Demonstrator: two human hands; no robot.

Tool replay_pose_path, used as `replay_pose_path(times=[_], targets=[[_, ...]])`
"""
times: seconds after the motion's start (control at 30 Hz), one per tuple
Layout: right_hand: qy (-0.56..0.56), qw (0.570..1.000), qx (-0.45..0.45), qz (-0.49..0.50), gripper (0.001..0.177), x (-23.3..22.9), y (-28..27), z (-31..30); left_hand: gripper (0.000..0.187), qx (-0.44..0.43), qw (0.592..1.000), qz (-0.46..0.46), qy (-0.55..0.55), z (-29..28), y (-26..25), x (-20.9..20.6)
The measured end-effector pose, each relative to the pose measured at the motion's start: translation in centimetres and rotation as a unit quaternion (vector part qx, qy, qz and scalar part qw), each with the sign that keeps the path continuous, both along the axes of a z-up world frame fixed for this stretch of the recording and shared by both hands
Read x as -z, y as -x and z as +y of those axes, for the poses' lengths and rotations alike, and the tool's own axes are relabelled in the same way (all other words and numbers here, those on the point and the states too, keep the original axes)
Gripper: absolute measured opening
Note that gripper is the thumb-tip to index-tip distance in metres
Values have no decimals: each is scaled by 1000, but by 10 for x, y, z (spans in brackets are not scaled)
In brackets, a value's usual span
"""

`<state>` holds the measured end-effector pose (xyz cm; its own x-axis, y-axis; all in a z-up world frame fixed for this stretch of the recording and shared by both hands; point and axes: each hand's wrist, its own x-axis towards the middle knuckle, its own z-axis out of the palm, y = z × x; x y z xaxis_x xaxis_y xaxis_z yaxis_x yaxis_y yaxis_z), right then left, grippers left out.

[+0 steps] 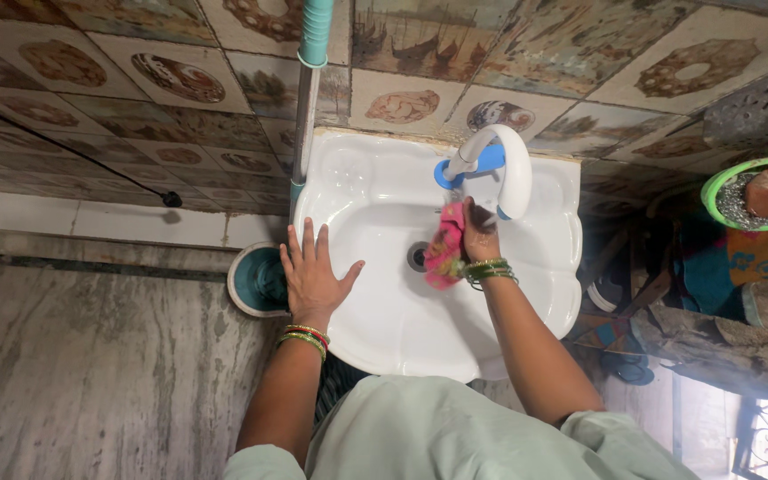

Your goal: The person cleans a white ceramic bathroom sink using a pink cloth. They scrub the basin, faucet, and surrounding surfaces, repeatedly rinsing the cloth under running water to remove debris.

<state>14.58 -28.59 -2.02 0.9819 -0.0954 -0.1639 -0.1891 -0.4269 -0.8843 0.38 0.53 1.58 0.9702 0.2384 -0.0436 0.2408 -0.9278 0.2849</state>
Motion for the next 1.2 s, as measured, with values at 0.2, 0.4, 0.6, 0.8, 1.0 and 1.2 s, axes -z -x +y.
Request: replay_pose_path(times=[0.2, 0.4, 0.6, 0.8, 1.0, 1.2], targets=[[-31, 943, -181, -277, 41, -56, -35, 96, 97, -1, 1000, -8, 8, 2, -1, -1], [365, 806, -305, -352, 63, 5, -29, 145, 95, 3, 998, -47, 39, 4, -1, -1], [318, 886, -234, -244, 69, 33, -16, -41, 97, 10, 999, -30, 6, 3, -2, -4], [471, 864, -119, -130, 74, 49, -60, -29, 98, 4, 1000, -14, 8, 2, 0, 0], [255, 943, -201, -78, 80, 10, -24, -63, 96, 5, 999, -33, 15, 1, 0, -1], [597, 779, -88, -171, 69, 17, -70, -119, 86, 3, 999, -52, -6, -1, 3, 8]])
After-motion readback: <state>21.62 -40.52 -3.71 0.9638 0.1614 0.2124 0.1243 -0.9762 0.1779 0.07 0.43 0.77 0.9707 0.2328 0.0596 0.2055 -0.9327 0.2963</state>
